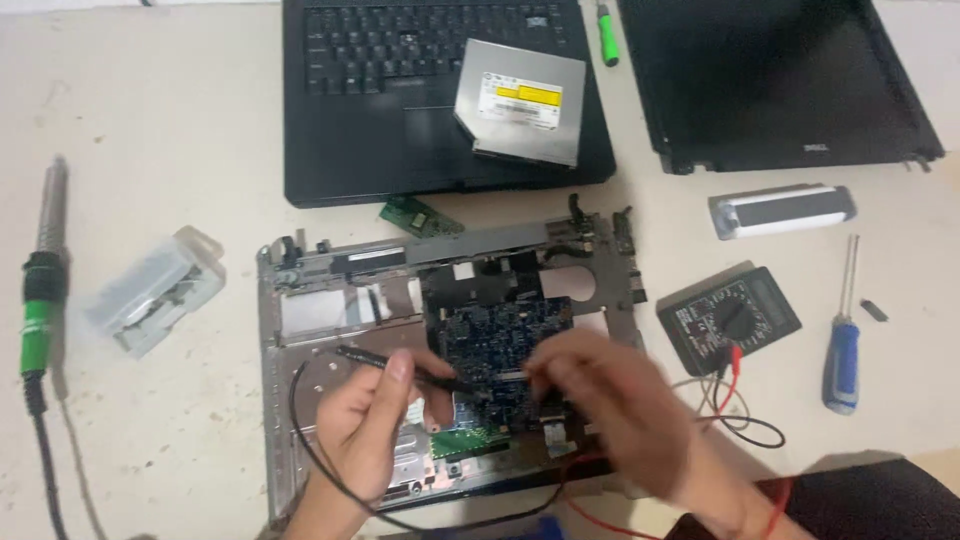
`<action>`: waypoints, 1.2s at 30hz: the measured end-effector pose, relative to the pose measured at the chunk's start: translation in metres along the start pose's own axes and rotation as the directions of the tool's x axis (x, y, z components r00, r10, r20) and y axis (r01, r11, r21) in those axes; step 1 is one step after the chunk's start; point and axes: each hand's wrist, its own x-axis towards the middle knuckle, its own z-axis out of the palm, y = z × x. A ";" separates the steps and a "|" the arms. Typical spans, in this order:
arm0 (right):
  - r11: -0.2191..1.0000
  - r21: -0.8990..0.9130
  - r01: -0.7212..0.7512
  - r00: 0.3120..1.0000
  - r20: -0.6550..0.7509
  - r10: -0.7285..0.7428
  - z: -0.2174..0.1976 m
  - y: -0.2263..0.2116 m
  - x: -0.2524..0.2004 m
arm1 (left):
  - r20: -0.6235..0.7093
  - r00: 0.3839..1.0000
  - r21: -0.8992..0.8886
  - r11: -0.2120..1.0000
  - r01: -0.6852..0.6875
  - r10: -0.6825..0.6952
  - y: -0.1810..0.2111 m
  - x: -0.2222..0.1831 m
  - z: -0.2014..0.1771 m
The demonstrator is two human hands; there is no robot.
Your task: Using a digital multimeter to test components on a laptop motherboard during a repair
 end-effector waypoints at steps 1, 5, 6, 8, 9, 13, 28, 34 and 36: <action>0.997 -0.071 0.039 0.997 0.076 -0.033 0.006 -0.006 -0.001 | 0.012 0.992 0.098 0.987 0.125 -0.127 0.009 -0.002 0.002; 0.987 -0.038 0.158 0.977 0.150 -0.151 0.016 -0.014 -0.010 | -0.033 0.933 0.109 0.927 0.360 -0.359 0.005 -0.012 0.007; 0.988 -0.032 0.151 0.971 0.194 -0.142 0.015 -0.015 -0.011 | -0.074 0.923 0.116 0.916 0.383 -0.377 0.004 -0.012 0.007; 0.989 -0.032 0.142 0.964 0.231 -0.131 0.013 -0.018 -0.012 | -0.106 0.913 0.124 0.906 0.404 -0.393 0.011 -0.011 0.014; 0.990 -0.063 0.127 0.966 0.235 -0.109 0.012 -0.020 -0.012 | -0.168 0.900 0.100 0.901 0.422 -0.403 0.020 -0.011 0.020; 0.948 -0.211 0.239 0.958 0.210 -0.195 0.010 -0.010 -0.012 | -0.287 0.882 0.027 0.917 0.398 -0.374 0.024 -0.015 0.033; 0.782 0.516 -0.349 0.856 -0.165 0.490 -0.017 0.027 0.005 | 0.122 0.967 0.570 0.782 -0.253 0.224 0.006 0.004 0.015; 0.905 0.338 -0.259 0.905 -0.241 0.349 -0.010 0.036 0.001 | 0.085 0.981 0.525 0.829 -0.192 0.173 0.006 0.004 0.017; 0.904 0.330 -0.272 0.895 -0.259 0.364 -0.008 0.038 0.002 | 0.063 0.984 0.559 0.811 -0.171 0.164 0.010 0.002 0.018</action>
